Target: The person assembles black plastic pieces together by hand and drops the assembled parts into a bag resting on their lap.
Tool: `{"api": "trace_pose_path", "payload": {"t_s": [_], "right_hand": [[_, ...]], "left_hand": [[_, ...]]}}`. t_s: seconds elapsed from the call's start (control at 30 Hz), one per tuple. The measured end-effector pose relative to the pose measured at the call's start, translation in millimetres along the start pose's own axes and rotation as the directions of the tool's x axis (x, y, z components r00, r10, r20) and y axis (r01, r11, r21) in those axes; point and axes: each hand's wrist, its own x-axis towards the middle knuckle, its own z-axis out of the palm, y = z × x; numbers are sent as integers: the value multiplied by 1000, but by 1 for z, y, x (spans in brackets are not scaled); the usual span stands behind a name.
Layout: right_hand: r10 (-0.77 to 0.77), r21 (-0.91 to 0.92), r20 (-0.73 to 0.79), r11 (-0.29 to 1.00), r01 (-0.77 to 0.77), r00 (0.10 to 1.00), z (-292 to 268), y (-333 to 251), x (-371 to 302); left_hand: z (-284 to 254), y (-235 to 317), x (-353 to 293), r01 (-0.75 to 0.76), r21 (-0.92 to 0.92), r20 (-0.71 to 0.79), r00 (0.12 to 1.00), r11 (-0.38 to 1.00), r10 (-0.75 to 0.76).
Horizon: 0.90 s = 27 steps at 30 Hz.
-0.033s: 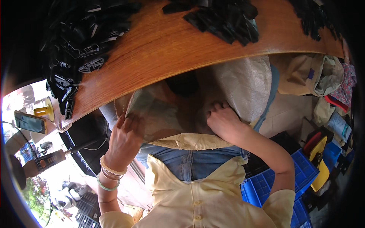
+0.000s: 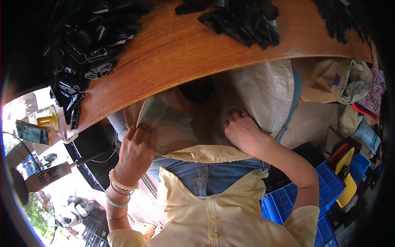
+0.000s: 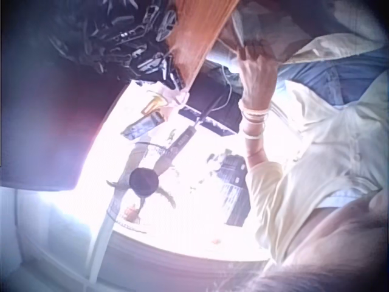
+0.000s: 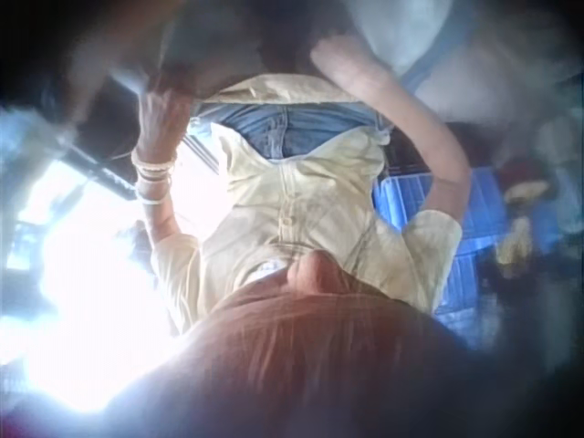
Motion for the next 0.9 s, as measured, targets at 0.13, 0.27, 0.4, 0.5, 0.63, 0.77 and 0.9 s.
{"api": "trace_pose_path", "payload": {"t_s": [0.13, 0.27, 0.4, 0.5, 0.63, 0.77, 0.9], "right_hand": [[1, -14, -61, 1000, -2, 998, 8, 2, -3], [-13, 30, -81, 999, 16, 997, 2, 11, -1], [12, -50, -210, 999, -23, 978, 8, 17, 9], [43, -25, -144, 999, -47, 989, 9, 15, 8], [39, -1, -72, 999, -39, 997, 11, 16, 5], [6, 47, 54, 999, -8, 999, -6, 13, 4], [-10, 96, 38, 995, 7, 999, -2, 10, 2]], "left_hand": [[0, 8, 1, -20, 55, -23, 1000, 998, 21], [-1, 12, 2, -22, 52, -29, 999, 998, 24], [-3, 17, -1, -28, 72, -25, 999, 997, 29], [-4, 19, 1, 22, 3, 37, 999, 1000, -22], [-2, 17, -2, -1, 30, -3, 1000, 1000, 1], [-4, 22, -3, 37, 18, 14, 999, 999, -37], [-9, 25, 0, 75, 20, 56, 996, 997, -76]]}}
